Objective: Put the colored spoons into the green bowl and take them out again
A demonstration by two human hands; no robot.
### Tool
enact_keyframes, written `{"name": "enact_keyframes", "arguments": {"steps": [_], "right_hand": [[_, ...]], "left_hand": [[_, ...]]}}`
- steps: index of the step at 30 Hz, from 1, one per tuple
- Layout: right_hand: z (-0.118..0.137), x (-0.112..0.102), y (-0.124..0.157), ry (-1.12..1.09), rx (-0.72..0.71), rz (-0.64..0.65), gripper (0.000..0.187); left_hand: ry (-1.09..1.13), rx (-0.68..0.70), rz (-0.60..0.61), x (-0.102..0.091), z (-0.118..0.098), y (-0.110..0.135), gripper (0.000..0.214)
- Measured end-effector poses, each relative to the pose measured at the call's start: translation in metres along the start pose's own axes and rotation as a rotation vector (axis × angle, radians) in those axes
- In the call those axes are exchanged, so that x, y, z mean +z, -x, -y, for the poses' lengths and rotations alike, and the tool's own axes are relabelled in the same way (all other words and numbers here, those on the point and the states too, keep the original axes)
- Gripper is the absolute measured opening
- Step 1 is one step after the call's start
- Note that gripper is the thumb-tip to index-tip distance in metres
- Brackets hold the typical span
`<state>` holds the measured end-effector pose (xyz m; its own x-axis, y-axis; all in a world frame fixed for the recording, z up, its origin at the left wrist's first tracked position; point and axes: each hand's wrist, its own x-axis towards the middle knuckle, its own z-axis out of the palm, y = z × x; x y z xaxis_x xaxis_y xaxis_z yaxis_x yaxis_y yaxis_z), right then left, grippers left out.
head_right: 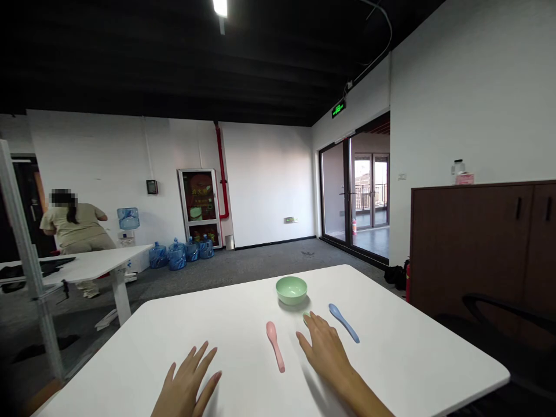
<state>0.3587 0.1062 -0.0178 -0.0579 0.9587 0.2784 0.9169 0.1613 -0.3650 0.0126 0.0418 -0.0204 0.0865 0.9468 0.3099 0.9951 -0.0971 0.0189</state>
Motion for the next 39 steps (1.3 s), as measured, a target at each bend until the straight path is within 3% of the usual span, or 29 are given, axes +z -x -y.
{"name": "enact_keyframes", "arguments": {"steps": [5,13,20,27,32,39], "right_hand": [[0.023,-0.003,-0.01,-0.002,-0.036,-0.029,0.048],[0.065,0.02,-0.021,0.045,-0.037,0.123,0.038],[0.067,0.055,-0.026,0.168,-0.015,0.165,0.026],[0.067,0.062,-0.025,0.156,0.01,0.154,0.028],[0.059,0.052,-0.035,0.112,0.012,0.07,0.037],[0.038,0.002,-0.09,0.161,0.08,-0.01,0.032]], "left_hand": [[0.007,0.007,-0.014,0.002,0.001,0.0,0.052],[-0.005,0.017,-0.038,0.005,0.006,0.001,0.05],[-0.018,0.004,-0.003,-0.002,0.008,0.002,0.052],[0.001,0.011,-0.028,0.005,0.012,0.002,0.051],[-0.013,0.013,-0.029,0.007,0.013,0.002,0.05],[-0.004,0.013,-0.021,0.006,0.013,0.001,0.051]]}}
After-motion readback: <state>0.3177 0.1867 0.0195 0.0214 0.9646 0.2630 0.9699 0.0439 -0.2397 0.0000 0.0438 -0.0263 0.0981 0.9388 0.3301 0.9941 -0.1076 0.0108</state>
